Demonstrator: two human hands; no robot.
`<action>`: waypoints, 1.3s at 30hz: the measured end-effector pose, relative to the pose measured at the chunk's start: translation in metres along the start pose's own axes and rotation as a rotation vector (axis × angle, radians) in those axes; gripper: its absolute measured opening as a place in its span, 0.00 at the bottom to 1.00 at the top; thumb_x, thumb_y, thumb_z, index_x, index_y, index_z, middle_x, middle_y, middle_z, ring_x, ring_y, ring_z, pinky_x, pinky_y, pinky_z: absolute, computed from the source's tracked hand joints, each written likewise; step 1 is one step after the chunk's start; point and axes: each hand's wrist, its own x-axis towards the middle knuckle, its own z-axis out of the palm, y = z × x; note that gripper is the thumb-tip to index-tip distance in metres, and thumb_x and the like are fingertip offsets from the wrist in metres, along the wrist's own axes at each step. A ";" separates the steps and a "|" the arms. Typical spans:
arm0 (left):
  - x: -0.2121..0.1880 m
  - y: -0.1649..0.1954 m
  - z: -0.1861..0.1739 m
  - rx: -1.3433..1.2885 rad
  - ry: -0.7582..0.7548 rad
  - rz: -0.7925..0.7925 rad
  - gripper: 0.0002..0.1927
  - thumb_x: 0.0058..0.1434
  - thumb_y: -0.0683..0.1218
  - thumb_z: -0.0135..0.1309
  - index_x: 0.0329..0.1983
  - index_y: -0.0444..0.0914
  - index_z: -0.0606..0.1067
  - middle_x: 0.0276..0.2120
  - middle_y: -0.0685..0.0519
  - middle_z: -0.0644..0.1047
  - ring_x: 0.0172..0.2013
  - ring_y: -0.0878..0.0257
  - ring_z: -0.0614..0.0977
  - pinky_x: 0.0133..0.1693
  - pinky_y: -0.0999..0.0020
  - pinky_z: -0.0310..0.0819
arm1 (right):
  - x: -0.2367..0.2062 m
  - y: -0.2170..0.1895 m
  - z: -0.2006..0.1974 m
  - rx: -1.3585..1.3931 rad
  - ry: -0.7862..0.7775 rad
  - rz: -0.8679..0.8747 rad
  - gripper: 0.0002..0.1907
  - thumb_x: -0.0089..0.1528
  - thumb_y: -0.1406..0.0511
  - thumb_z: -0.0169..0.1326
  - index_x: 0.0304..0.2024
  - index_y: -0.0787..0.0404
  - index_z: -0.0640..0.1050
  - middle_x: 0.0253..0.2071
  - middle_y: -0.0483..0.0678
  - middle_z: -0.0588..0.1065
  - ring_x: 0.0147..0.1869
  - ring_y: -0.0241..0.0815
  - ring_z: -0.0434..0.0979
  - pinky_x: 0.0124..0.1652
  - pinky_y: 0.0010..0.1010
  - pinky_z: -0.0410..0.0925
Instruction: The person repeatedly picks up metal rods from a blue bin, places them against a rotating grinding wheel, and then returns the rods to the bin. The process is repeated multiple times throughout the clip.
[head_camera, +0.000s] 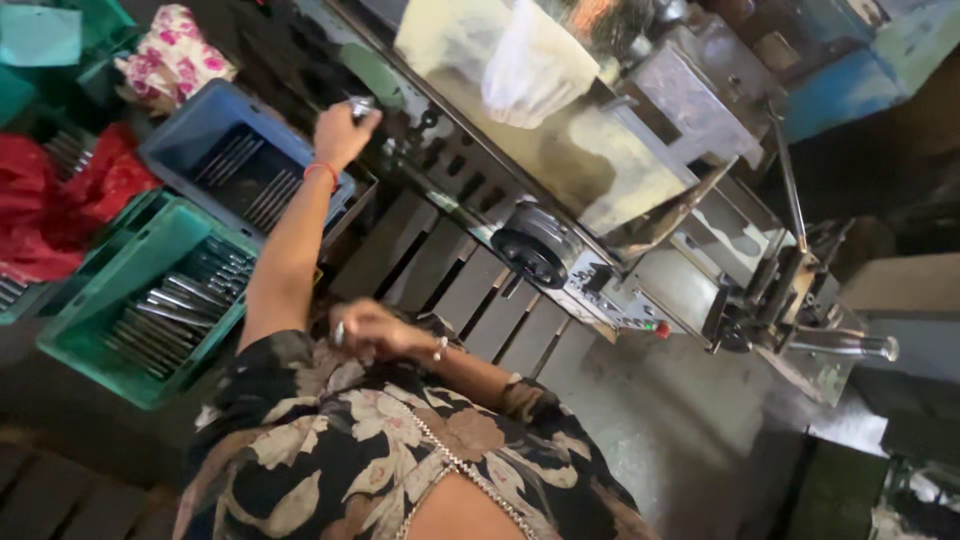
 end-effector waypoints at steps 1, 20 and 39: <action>-0.004 0.002 -0.003 -0.015 -0.089 0.015 0.19 0.63 0.59 0.62 0.40 0.38 0.80 0.35 0.41 0.81 0.38 0.42 0.83 0.40 0.50 0.76 | 0.010 -0.010 -0.004 0.079 0.048 -0.078 0.14 0.70 0.57 0.54 0.36 0.61 0.75 0.33 0.45 0.71 0.41 0.40 0.76 0.44 0.35 0.68; -0.099 -0.037 -0.038 -1.018 0.047 -0.304 0.21 0.66 0.46 0.64 0.20 0.40 0.68 0.23 0.65 0.71 0.27 0.77 0.69 0.28 0.76 0.61 | 0.114 -0.098 -0.037 -0.588 0.927 -0.346 0.21 0.77 0.54 0.45 0.34 0.60 0.68 0.25 0.36 0.62 0.26 0.28 0.59 0.25 0.24 0.54; -0.079 -0.047 -0.072 -0.996 0.384 -0.300 0.19 0.63 0.43 0.66 0.24 0.39 0.67 0.23 0.65 0.67 0.26 0.75 0.66 0.27 0.74 0.59 | 0.177 -0.087 -0.007 -0.523 0.948 -0.376 0.19 0.69 0.57 0.55 0.56 0.63 0.77 0.24 0.34 0.64 0.21 0.24 0.56 0.22 0.22 0.51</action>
